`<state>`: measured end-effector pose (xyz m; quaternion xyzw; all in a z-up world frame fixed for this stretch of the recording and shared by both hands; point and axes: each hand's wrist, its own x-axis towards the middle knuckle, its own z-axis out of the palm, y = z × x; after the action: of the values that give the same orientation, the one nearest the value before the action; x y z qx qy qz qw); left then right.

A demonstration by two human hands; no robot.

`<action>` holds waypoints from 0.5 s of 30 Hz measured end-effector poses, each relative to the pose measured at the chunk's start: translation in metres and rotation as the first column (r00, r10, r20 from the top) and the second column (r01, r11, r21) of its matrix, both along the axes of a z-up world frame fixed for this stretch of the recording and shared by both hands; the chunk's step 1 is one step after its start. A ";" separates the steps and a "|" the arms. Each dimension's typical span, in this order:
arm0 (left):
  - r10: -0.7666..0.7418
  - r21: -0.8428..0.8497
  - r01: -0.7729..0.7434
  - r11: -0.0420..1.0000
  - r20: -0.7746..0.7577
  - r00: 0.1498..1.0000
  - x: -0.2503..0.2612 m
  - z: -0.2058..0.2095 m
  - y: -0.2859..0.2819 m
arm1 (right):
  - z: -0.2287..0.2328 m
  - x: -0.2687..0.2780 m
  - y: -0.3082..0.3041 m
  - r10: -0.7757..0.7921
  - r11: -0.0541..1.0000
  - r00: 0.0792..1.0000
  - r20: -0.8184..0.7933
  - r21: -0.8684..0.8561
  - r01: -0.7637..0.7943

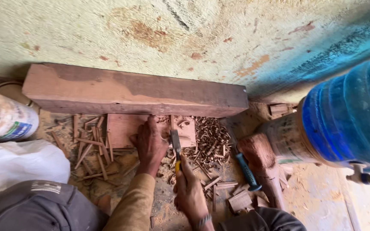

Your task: The person uses a chisel and mallet to carve a small wooden block placed on a larger plank. They repeatedly strike the chisel to remove wood shavings and occasionally clear debris from the work area.

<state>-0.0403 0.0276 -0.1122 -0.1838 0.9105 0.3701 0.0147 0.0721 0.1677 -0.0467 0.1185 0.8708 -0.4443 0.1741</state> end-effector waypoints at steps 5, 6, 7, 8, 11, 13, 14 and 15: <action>-0.013 -0.044 0.007 0.999 -0.150 0.989 0.001 -0.022 0.000 | -0.026 -0.029 -0.005 0.101 0.985 0.983 -0.156 -0.123 -0.121; -0.016 -0.019 0.013 1.000 -0.154 0.988 0.001 -0.025 0.001 | -0.028 -0.038 -0.006 0.088 0.984 0.975 -0.204 -0.132 -0.117; -0.031 -0.030 0.025 0.999 -0.199 0.980 -0.004 -0.025 -0.002 | -0.026 -0.052 -0.012 0.085 0.981 0.961 -0.263 -0.148 -0.127; -0.046 -0.043 0.036 0.998 -0.242 0.969 -0.007 -0.024 -0.004 | -0.021 -0.055 -0.015 0.016 0.970 0.986 -0.167 -0.235 -0.056; -0.079 -0.084 0.056 0.995 -0.302 0.950 0.006 -0.028 0.004 | 0.000 -0.028 0.002 -0.145 0.923 0.987 0.073 -0.351 0.161; -0.091 -0.108 0.051 0.993 -0.401 0.912 0.006 -0.028 0.004 | 0.015 -0.008 0.018 -0.208 0.917 0.975 0.075 -0.332 0.221; -0.094 -0.106 0.050 0.993 -0.472 0.876 0.008 -0.030 0.004 | 0.021 -0.006 0.025 -0.241 0.917 0.965 0.106 -0.300 0.262; -0.105 -0.108 0.054 0.993 -0.547 0.831 0.008 -0.029 0.005 | 0.028 -0.006 0.032 -0.280 0.912 0.951 0.129 -0.272 0.306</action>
<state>-0.0327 0.0329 -0.1417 -0.0319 0.8983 0.3663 -0.2408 0.0663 0.2000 -0.0187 0.2405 0.7604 -0.5820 0.1589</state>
